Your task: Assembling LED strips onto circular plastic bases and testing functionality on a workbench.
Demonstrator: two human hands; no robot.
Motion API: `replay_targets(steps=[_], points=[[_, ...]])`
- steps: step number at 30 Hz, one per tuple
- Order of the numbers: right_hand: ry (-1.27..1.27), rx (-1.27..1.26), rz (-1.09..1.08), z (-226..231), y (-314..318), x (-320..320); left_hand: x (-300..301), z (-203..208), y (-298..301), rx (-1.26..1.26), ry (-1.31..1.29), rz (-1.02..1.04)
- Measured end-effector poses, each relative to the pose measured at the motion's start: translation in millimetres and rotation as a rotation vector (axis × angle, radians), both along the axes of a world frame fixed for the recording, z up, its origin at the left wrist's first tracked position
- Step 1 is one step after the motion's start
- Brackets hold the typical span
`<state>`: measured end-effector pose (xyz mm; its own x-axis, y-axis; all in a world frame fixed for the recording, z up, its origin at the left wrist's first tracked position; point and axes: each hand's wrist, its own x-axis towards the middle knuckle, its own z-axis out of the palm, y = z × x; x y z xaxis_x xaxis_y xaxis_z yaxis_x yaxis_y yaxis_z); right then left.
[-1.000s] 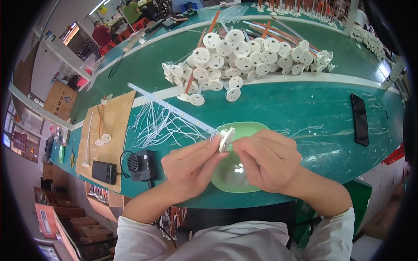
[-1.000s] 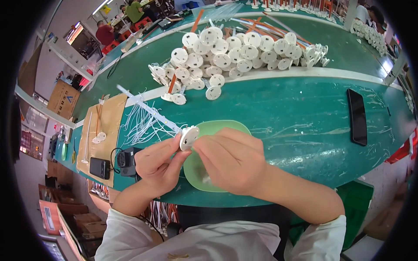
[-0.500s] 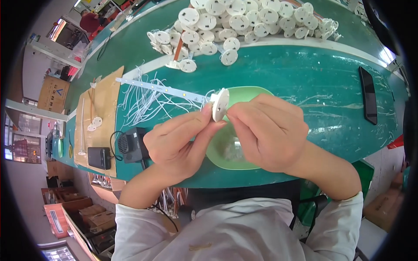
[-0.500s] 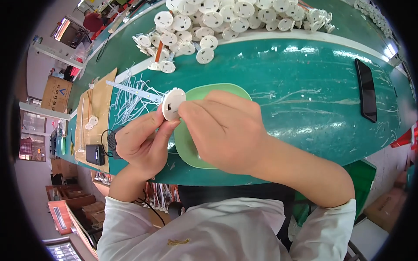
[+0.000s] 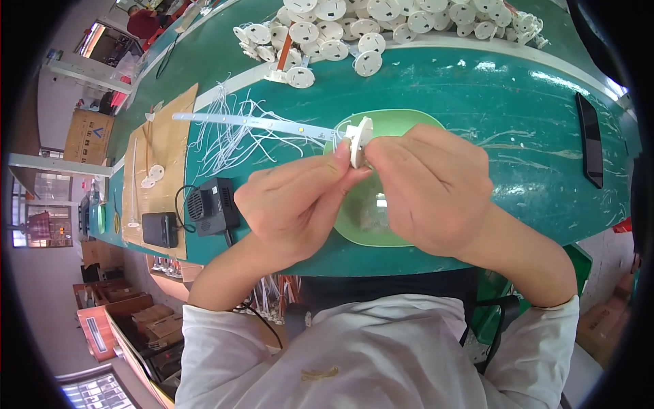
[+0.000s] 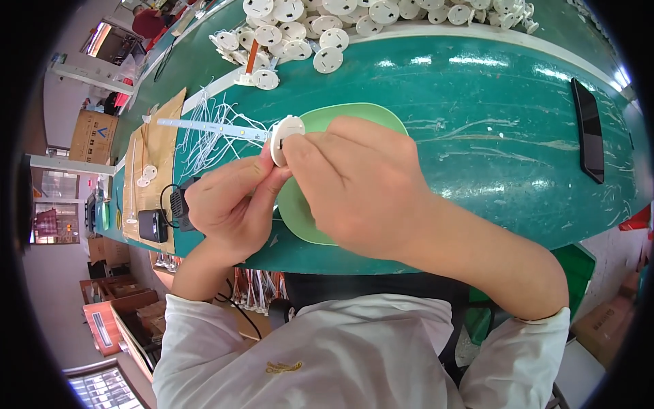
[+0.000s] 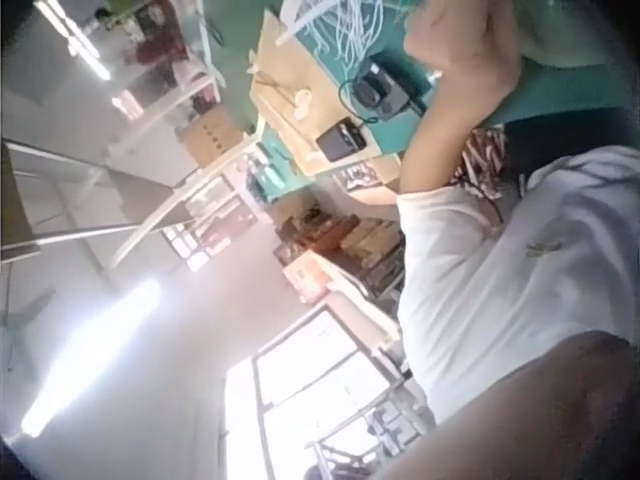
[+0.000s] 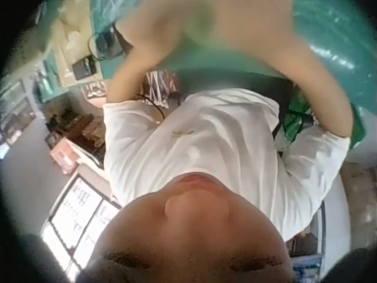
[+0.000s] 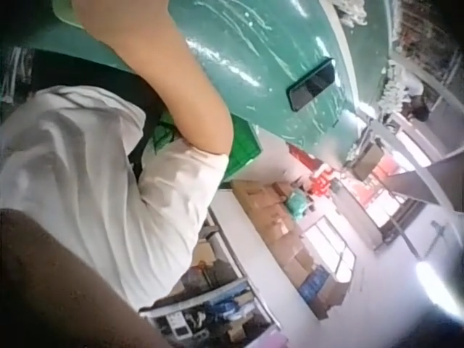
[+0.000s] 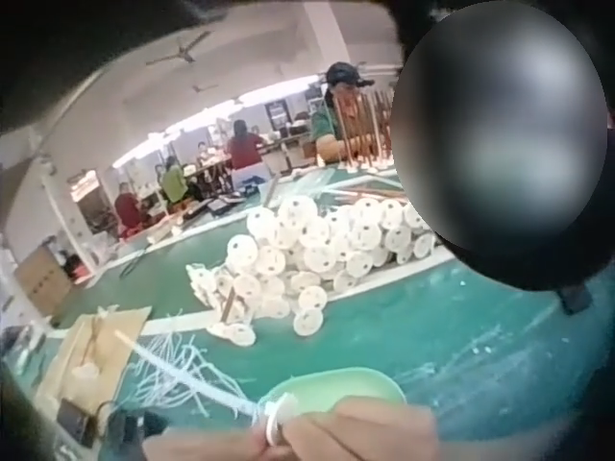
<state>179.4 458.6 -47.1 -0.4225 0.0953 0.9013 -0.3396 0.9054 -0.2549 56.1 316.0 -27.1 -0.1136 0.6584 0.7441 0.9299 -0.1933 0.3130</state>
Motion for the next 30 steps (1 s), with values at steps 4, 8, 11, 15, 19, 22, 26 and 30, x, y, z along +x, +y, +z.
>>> replay_targets(steps=[4, 8, 11, 15, 19, 22, 26, 30], points=[[-0.003, -0.009, -0.005, 2, 3, 0, -1, 2, 0, -0.057, -0.005, 0.008], [-0.019, -0.1, 0.019, -2, 11, -5, -6, 0, 5, -0.044, -0.162, -0.002], [-0.105, -0.101, 0.005, -4, 16, -4, -15, -5, 9, -0.05, -0.165, 0.004], [-0.182, -0.102, 0.04, -6, 16, -4, -21, 4, 1, -0.179, 0.168, 0.103], [-0.206, -0.119, 0.059, -7, 16, -7, -33, 3, 12, -0.132, 0.248, 0.066], [-0.231, -0.089, 0.075, -5, 18, -3, -39, -3, 13, -0.241, 0.24, -0.018], [-0.117, -0.011, 0.083, -8, 14, -5, -33, -9, 11, -0.241, 0.207, -0.084], [-0.09, 0.04, 0.045, -6, 9, -1, -26, -5, 11, -0.084, 0.359, -0.077]])
